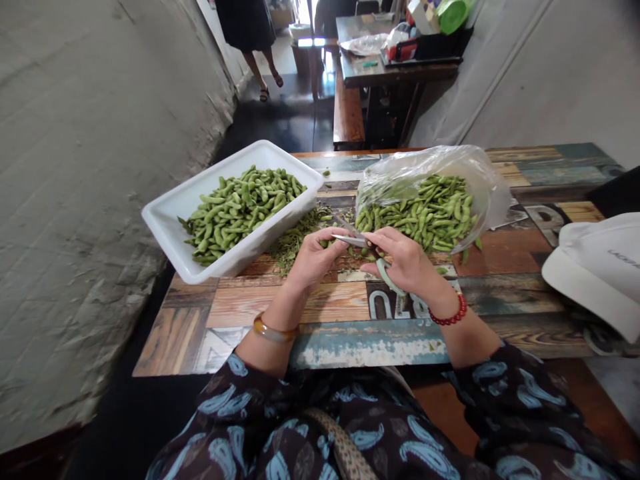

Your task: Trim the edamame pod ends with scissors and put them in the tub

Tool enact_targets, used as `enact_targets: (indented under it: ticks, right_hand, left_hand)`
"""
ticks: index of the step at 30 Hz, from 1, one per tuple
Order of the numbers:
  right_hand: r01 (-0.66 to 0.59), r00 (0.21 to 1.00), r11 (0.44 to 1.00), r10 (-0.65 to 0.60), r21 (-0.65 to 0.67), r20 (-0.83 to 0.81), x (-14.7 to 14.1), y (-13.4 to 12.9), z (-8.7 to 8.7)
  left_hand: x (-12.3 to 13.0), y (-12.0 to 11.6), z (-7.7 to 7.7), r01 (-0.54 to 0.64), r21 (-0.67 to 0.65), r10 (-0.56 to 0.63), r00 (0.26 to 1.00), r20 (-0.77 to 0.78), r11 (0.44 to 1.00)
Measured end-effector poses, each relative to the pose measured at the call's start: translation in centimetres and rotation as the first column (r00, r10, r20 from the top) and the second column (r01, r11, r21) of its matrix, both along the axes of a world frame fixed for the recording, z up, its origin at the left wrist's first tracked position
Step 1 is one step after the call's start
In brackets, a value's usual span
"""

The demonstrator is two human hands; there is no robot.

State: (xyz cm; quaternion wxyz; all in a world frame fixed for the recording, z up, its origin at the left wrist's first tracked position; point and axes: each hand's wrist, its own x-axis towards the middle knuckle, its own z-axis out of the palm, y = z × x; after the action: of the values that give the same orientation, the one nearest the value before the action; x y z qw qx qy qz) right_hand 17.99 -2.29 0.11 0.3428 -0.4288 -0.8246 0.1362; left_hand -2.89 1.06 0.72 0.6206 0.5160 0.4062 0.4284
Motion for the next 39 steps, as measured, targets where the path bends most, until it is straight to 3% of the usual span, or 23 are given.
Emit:
enact_targets:
  ticks: [7,15,27,29,34,39]
  right_hand:
    - [-0.025,1.0,1.0,0.025,-0.019,-0.008,0.1,-0.1,0.3]
    - [-0.06,0.998,0.998,0.06,-0.016,-0.028,0.0,-0.1,0.2]
    - [-0.035,0.999,0.998,0.036,-0.048,0.025,0.0,-0.2,0.0]
    - [-0.001,1.0,0.999,0.002,-0.048,0.023,-0.1,-0.1,-0.3]
    - [0.154,0.981,0.988,-0.154,-0.008,-0.115,0.0,0.5,-1.1]
    - [0.156,0.983,0.988,-0.155,0.008,-0.095,0.0,0.5,-1.2]
  left_hand:
    - [0.0,0.0,-0.1,-0.027,0.027,0.029,0.998,-0.064,0.999]
    - [0.2,-0.1,1.0,0.036,0.212,-0.006,0.99,-0.141,0.977]
    - [0.2,0.1,0.8,0.022,0.256,0.014,0.991,-0.135,0.966]
    - [0.3,0.1,0.6,-0.019,0.21,0.042,0.994,-0.104,0.977]
    - [0.2,0.3,0.1,-0.073,-0.083,0.081,0.992,0.096,0.994]
    - [0.0,0.5,0.4,-0.056,-0.15,0.091,0.968,0.234,0.987]
